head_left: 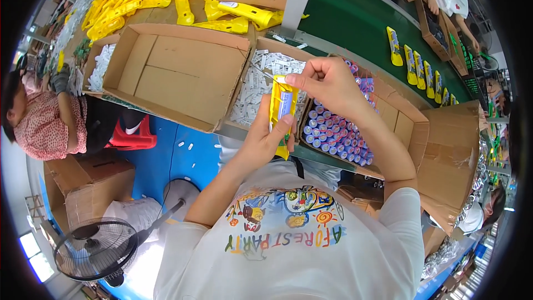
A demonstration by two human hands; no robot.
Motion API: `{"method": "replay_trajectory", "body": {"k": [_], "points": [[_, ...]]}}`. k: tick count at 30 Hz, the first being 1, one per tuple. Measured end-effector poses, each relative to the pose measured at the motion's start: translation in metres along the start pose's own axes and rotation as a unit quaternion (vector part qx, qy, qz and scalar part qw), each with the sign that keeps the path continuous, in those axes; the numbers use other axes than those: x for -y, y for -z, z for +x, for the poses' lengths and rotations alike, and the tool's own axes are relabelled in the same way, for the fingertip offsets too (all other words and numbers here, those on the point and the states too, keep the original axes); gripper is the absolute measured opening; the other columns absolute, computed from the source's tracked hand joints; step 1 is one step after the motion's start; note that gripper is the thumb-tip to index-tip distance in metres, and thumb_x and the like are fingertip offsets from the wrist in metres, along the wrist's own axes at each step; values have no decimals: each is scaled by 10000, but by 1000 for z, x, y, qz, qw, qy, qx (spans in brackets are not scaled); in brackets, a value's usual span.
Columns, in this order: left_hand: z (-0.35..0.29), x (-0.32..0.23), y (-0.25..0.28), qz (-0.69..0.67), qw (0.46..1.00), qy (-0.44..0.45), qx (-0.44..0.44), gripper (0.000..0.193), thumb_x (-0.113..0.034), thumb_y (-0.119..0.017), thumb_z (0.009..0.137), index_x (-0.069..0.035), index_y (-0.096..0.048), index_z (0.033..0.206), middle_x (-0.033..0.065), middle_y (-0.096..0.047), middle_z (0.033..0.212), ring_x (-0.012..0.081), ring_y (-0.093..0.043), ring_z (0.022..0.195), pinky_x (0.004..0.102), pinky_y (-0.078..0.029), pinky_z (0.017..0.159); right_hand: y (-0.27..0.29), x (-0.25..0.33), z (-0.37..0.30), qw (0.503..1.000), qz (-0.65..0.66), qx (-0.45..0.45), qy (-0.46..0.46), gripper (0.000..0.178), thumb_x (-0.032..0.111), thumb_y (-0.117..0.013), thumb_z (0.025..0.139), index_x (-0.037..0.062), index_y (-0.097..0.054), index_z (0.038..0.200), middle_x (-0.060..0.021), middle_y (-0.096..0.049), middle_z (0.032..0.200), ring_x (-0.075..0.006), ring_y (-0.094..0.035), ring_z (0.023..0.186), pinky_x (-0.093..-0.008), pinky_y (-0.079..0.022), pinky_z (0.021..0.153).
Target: Manually assembling handheld flashlights by inserting batteries and internal components into plastic casings on an assembly line.
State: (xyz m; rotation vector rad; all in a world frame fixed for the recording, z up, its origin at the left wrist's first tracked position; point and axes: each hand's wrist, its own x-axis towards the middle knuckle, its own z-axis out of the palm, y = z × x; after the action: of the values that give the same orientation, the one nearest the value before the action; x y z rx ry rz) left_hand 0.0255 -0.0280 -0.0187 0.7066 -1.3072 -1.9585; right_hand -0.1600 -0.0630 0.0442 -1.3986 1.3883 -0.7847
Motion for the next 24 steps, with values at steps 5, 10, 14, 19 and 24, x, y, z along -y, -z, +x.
{"method": "replay_trajectory", "body": {"k": [5,10,14,19,24], "points": [[12,-2,-1,-103,992,19,66,385,-231,-468,995,-69,-283,1291,84,-533,909,147,-585,686,270,-494,604,11,0,3,938,-206,-161,228,237,220,-714,849,10,-621,792,-7,-615,718,-62,-552,656,-257,-458,572],[35,-25,5,50,995,-74,46,459,-41,-514,929,-62,-356,1360,100,-535,1196,167,-554,1063,307,-481,869,96,-59,31,963,-81,-179,184,174,37,-540,925,37,-665,1046,-79,-689,984,-136,-630,857,-283,-517,786],[108,-92,96,323,919,-154,-163,356,32,-562,831,-52,-579,1177,99,-620,1109,224,-575,1093,335,-462,921,314,-131,104,769,-472,-415,119,285,304,-513,945,95,-672,1054,-217,-650,853,-402,-636,818,-429,-521,685],[207,-64,151,683,687,-248,-4,406,-26,-687,717,-55,-598,1112,131,-626,1092,280,-593,1054,384,-467,931,384,-293,153,824,-505,-245,78,195,154,-611,851,120,-684,1029,-133,-673,987,-319,-635,945,-387,-495,854],[191,-93,160,751,582,-312,-13,483,-87,-785,638,-56,-606,1085,123,-626,1023,315,-601,1008,385,-490,857,297,-170,119,727,-552,-365,185,159,91,-583,876,97,-671,1008,-93,-669,1010,-231,-637,958,-331,-489,811]]}}
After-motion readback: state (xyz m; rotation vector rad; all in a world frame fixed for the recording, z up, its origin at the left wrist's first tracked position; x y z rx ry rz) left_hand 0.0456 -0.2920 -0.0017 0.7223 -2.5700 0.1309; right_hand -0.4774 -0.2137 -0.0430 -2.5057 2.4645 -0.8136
